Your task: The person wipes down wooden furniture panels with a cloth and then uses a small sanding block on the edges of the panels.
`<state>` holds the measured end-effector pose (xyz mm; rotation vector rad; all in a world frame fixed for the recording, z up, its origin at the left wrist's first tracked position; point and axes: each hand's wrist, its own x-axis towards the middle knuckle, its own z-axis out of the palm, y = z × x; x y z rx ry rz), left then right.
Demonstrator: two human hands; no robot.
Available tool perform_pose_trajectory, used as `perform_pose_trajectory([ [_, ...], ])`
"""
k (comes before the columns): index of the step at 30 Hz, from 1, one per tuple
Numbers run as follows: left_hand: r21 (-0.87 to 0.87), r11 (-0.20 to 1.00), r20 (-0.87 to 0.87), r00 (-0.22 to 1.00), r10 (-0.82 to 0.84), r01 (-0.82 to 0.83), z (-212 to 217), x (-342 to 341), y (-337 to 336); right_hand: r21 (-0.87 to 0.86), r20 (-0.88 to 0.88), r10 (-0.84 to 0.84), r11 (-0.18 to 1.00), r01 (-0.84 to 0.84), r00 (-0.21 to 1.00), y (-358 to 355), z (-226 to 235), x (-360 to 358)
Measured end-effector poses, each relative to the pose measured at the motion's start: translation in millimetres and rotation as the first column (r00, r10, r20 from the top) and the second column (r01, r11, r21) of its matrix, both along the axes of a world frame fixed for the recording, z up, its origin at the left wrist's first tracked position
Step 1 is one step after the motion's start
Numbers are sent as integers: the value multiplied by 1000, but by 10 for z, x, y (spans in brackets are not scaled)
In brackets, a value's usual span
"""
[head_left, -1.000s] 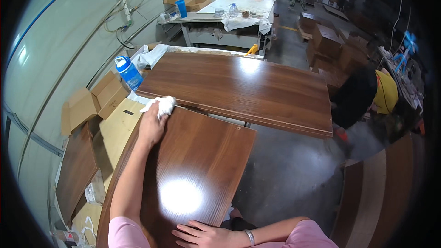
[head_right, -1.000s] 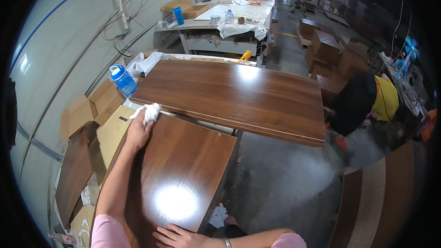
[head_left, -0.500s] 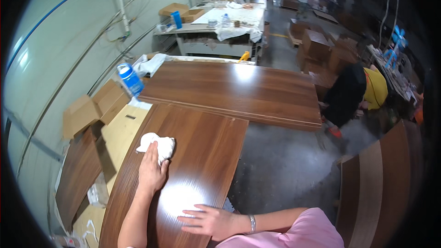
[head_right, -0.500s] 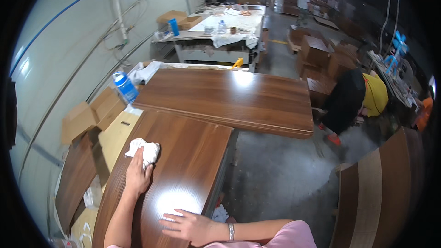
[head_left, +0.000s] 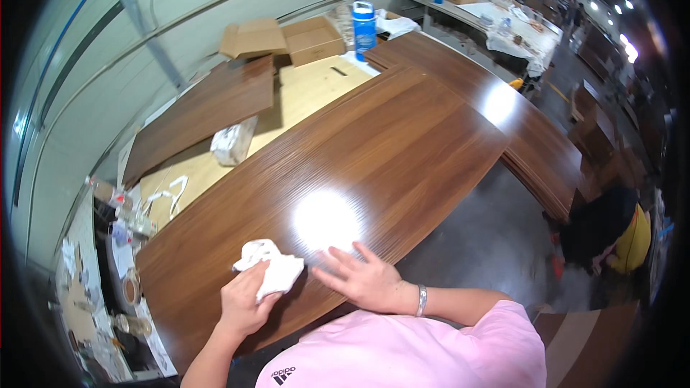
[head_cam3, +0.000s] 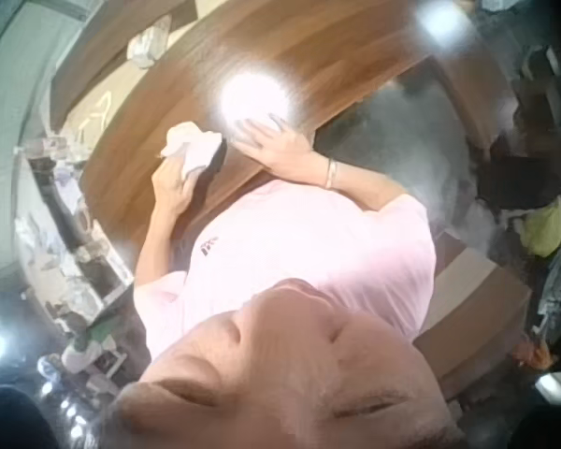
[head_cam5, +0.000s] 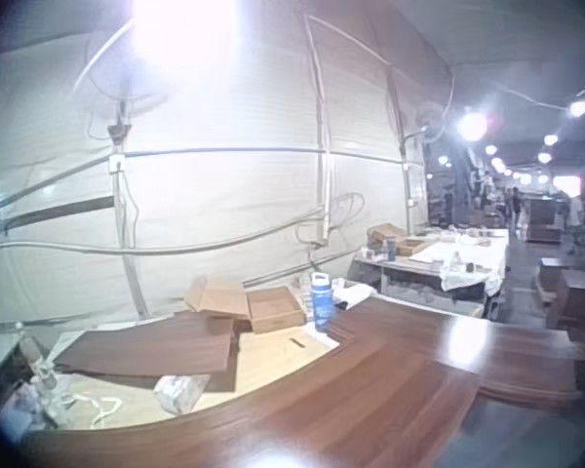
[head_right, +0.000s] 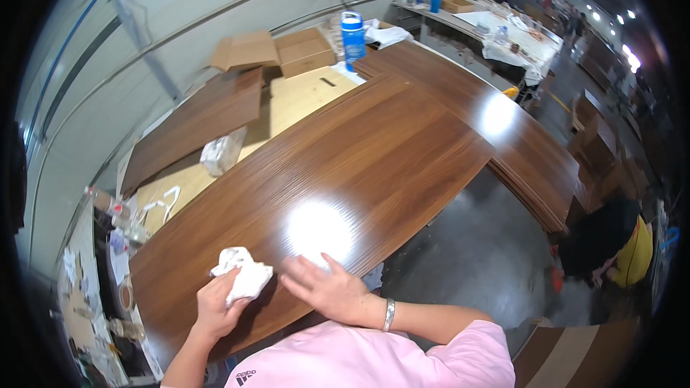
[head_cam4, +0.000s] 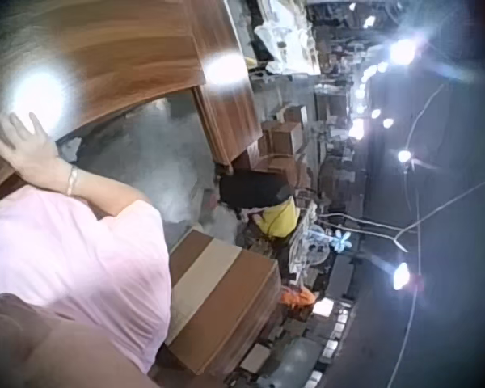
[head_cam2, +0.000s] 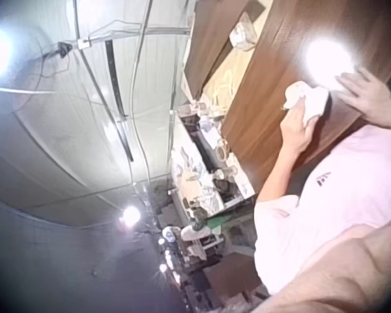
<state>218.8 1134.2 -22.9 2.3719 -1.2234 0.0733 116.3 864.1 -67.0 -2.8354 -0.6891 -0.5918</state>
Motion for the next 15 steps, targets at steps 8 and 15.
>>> perform_pose_trajectory([
  [8,-484,530,-447,717,535,-697,-11,-864,2001,-20,154,12,1000,-9,988,107,-57,-12],
  [15,-851,-202,-449,471,759,-485,478,-1330,3475,25,260,68,997,-77,963,184,411,-34],
])
